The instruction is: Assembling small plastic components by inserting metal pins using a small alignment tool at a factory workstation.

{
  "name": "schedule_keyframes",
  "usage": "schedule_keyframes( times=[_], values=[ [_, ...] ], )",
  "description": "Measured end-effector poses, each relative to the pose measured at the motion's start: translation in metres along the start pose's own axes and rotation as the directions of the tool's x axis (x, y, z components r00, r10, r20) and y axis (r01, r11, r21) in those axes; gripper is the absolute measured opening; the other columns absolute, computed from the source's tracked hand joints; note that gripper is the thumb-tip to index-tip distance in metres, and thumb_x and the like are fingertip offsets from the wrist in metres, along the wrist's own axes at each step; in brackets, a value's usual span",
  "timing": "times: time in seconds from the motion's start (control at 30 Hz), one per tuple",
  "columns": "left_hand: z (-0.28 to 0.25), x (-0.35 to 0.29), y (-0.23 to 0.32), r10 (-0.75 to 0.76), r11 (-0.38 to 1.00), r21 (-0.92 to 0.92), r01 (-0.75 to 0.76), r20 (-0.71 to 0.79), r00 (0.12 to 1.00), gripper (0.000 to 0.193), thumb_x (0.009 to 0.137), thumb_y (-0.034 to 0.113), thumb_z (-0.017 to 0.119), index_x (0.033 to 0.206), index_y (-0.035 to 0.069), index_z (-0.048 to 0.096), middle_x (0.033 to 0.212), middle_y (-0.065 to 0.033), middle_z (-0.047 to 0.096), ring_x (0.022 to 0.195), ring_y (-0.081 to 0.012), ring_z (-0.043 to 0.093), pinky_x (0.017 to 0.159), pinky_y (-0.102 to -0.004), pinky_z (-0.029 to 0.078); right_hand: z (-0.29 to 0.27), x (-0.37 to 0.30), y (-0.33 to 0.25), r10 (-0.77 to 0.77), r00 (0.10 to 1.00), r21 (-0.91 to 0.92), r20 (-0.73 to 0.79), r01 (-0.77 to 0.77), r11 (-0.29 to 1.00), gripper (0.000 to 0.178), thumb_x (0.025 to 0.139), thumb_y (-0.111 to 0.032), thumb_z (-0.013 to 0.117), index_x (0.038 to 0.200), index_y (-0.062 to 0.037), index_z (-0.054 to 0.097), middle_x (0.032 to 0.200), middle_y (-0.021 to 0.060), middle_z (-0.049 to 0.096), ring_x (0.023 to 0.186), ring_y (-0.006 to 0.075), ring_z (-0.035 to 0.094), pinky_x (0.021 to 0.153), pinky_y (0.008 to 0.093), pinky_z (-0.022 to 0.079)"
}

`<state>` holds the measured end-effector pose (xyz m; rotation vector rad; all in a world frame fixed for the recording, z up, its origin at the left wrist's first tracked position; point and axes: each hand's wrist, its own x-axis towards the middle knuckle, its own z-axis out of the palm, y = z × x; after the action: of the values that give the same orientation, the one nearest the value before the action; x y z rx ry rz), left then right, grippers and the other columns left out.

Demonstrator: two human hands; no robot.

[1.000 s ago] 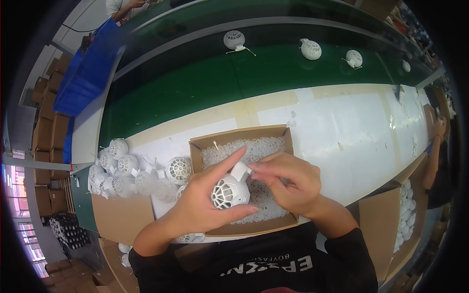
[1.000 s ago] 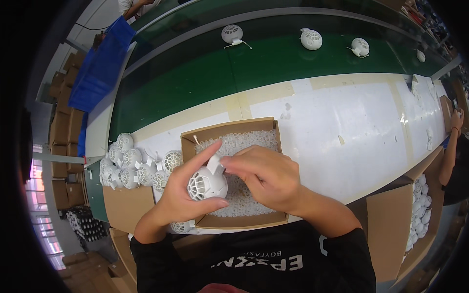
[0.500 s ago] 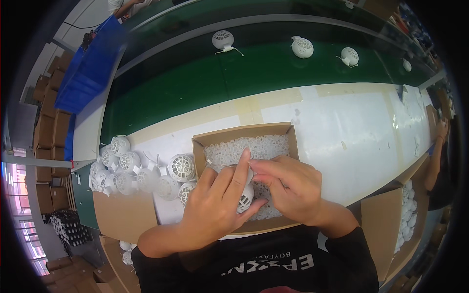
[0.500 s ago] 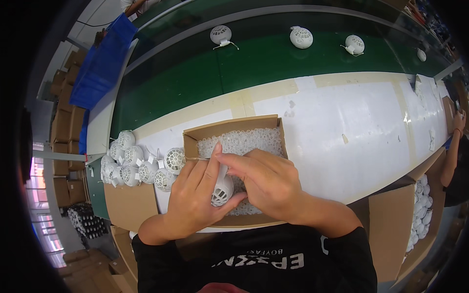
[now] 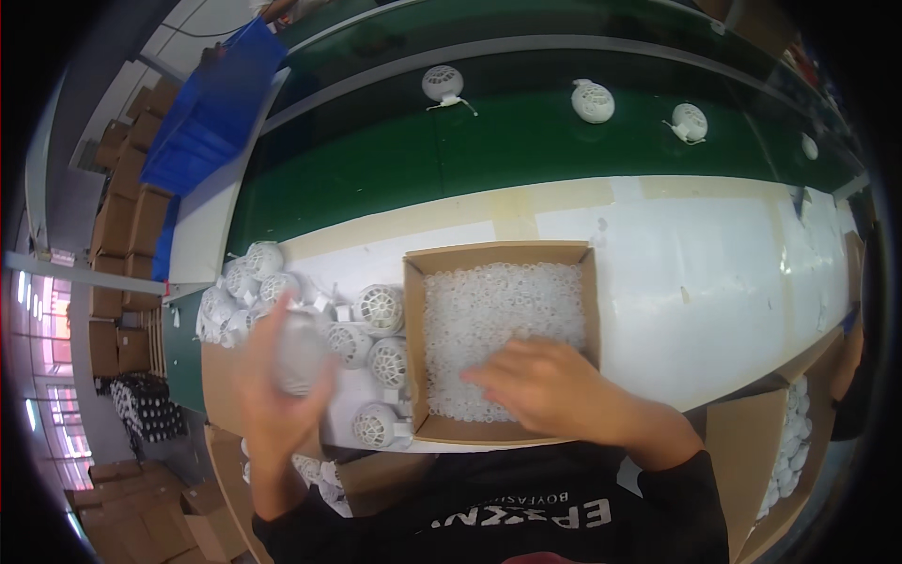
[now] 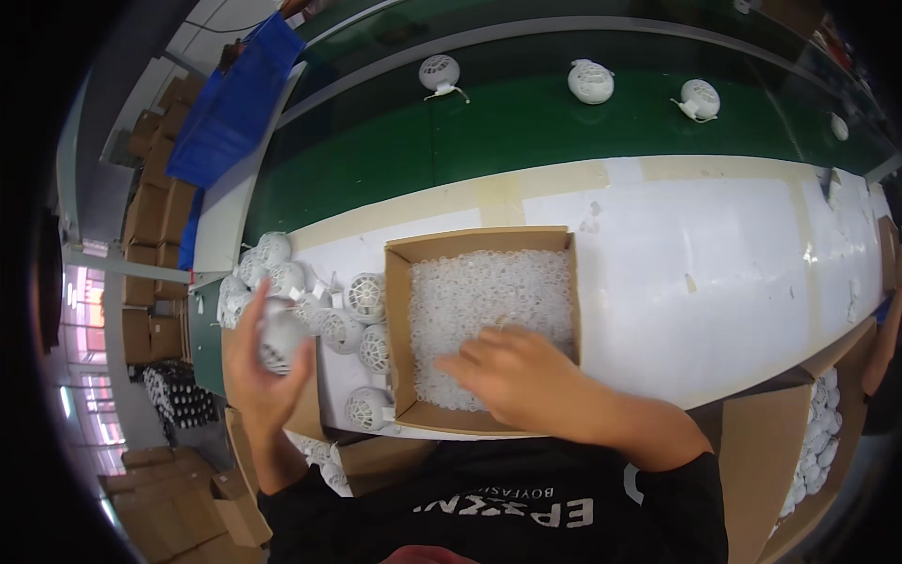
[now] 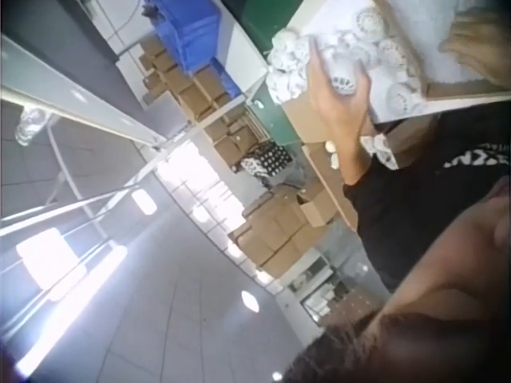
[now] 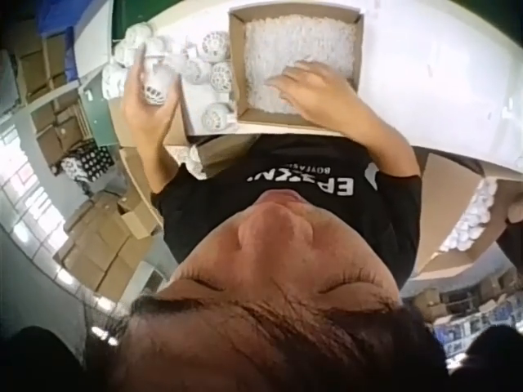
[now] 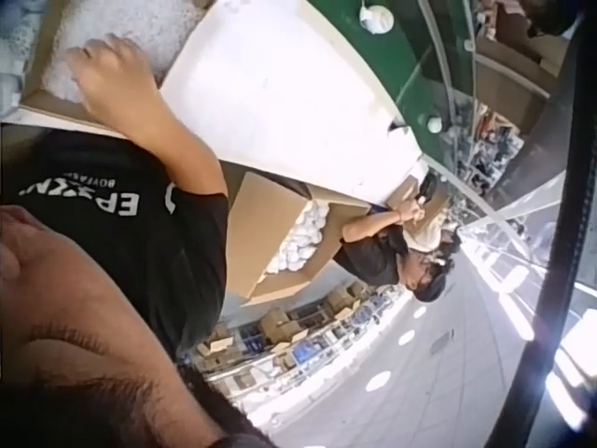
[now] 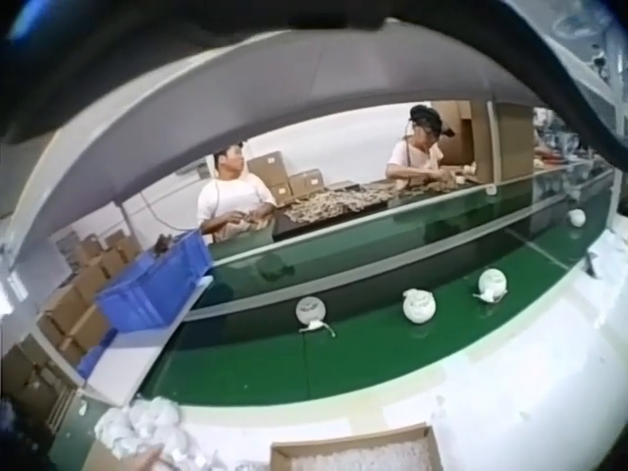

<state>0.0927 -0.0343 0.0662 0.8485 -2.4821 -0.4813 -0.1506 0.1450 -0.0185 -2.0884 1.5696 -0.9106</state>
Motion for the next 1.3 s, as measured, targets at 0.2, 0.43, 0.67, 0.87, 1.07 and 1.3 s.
schedule_keyframes(
  times=[0.2,0.43,0.67,0.87,1.07,1.3],
  values=[
    [-0.078,-0.121,-0.041,-0.477,0.769,0.346,0.537,-0.25,0.843,0.067,0.076,0.0,0.071,0.14,0.006,0.054,0.12,-0.0167,0.064,0.114,-0.0348,0.061,0.099,-0.0411,0.047,0.006,-0.003,-0.011,-0.081,0.972,0.053,0.221,0.071,0.996,0.027,0.085,-0.004,0.063,0.112,-0.0037,0.066,0.09,0.0085,0.065,0.088,0.0251,0.063,0.077,0.0355,0.053],
    [-0.079,-0.201,-0.047,-0.656,0.468,0.557,0.687,-0.302,0.692,0.064,0.078,0.004,0.076,0.138,0.008,0.056,0.131,-0.0184,0.057,0.128,-0.0393,0.051,0.107,-0.0457,0.041,0.006,0.011,-0.015,-0.061,0.958,0.016,0.279,0.059,0.998,0.028,0.083,0.0,0.062,0.11,-0.0033,0.067,0.09,0.0089,0.064,0.092,0.0264,0.061,0.08,0.0364,0.052],
    [0.002,-0.1,-0.017,-0.081,0.997,0.027,0.077,0.392,0.917,0.055,0.074,0.0,0.075,0.127,0.014,0.064,0.137,-0.0129,0.054,0.124,-0.0332,0.054,0.097,-0.0408,0.049,0.008,0.009,-0.016,0.054,0.991,0.088,0.122,-0.065,0.994,0.021,0.081,0.001,0.068,0.102,-0.0013,0.071,0.088,0.0098,0.064,0.09,0.0287,0.06,0.08,0.0377,0.052],
    [0.028,-0.088,0.001,0.036,0.964,0.2,-0.174,0.551,0.834,0.049,0.072,-0.001,0.074,0.117,0.018,0.068,0.124,-0.0091,0.056,0.115,-0.0316,0.059,0.089,-0.0407,0.052,0.001,0.006,-0.016,0.069,0.998,0.036,0.006,-0.069,0.997,0.012,0.081,-0.002,0.072,0.093,-0.0022,0.073,0.087,0.0083,0.066,0.088,0.0281,0.06,0.079,0.0365,0.051],
    [0.007,-0.082,-0.007,0.02,0.997,-0.072,0.024,0.558,0.829,0.039,0.075,0.004,0.076,0.111,0.016,0.064,0.116,-0.0094,0.054,0.112,-0.0321,0.061,0.087,-0.0414,0.054,-0.011,0.006,-0.018,0.081,0.995,0.02,-0.06,-0.08,0.997,0.01,0.08,-0.004,0.075,0.09,-0.0038,0.074,0.084,0.0069,0.068,0.082,0.0272,0.061,0.075,0.0354,0.051],
    [-0.009,-0.047,-0.029,-0.044,0.325,-0.832,0.449,0.461,0.886,0.032,0.087,0.019,0.074,0.11,0.009,0.055,0.117,-0.0124,0.054,0.104,-0.0353,0.066,0.084,-0.0454,0.057,-0.005,0.002,-0.017,0.103,0.969,0.157,-0.223,-0.069,0.985,0.01,0.08,-0.004,0.075,0.09,-0.0027,0.074,0.084,0.0073,0.066,0.078,0.0265,0.063,0.072,0.0361,0.052]
  ],
)
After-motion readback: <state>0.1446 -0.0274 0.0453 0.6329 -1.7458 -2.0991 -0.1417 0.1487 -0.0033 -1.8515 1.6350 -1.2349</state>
